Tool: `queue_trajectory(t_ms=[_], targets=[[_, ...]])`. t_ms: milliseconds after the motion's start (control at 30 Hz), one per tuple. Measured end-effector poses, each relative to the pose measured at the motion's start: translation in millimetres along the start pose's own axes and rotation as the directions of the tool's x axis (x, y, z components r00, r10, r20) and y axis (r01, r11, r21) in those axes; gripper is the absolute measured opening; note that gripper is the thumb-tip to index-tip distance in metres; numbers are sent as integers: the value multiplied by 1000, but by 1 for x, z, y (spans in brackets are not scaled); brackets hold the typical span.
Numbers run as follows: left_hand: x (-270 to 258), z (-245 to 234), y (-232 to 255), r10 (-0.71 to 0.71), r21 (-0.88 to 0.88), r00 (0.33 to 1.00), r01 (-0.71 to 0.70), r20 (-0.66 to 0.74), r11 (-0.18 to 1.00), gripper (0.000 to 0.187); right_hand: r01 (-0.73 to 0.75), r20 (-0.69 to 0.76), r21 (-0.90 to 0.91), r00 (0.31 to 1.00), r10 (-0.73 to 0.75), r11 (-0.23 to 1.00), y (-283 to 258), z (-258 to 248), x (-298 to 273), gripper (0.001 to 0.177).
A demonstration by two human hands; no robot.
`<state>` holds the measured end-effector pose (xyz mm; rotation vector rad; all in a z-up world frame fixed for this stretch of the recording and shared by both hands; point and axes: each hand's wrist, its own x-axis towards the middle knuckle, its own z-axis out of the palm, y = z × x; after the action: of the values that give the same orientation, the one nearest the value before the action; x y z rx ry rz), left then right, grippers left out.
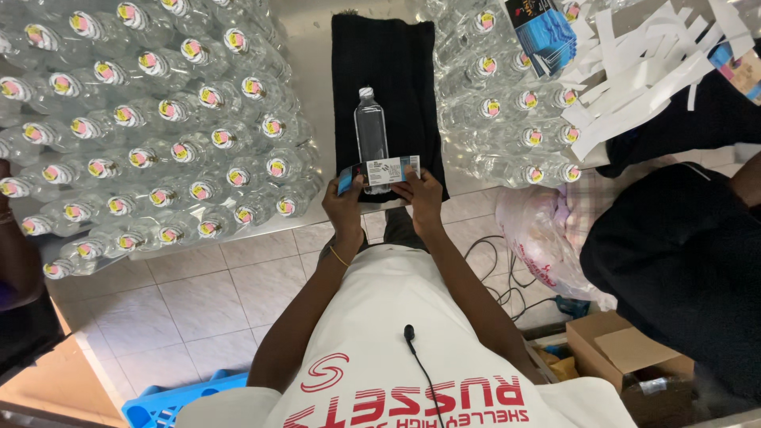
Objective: The person applies labels to clear plastic bottles. They pick up a bottle, peel a label from a backing sheet, and wrap it around the bottle's body. The labeled bottles are then placed on a table alongside many other bottles.
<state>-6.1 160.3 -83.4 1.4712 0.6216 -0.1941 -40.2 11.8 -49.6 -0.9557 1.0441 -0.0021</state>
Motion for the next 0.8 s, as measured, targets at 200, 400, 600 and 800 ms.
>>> queue_trajectory(t_ms=[200, 400, 600, 800], targets=[[-4, 5, 9, -96, -111, 995, 94, -13, 989, 21, 122, -54, -76, 990, -126, 990, -9, 10, -7, 32], [0, 3, 5, -144, -203, 989, 142, 4, 969, 25, 138, -78, -96, 986, -145, 986, -7, 11, -10, 34], [-4, 5, 14, -157, -198, 988, 156, 7, 968, 24, 141, -54, -95, 988, -147, 985, -4, 9, -8, 28], [2, 1, 1, -142, -153, 990, 143, 19, 978, 25, 156, -68, -73, 985, -161, 985, -1, 9, -5, 25]])
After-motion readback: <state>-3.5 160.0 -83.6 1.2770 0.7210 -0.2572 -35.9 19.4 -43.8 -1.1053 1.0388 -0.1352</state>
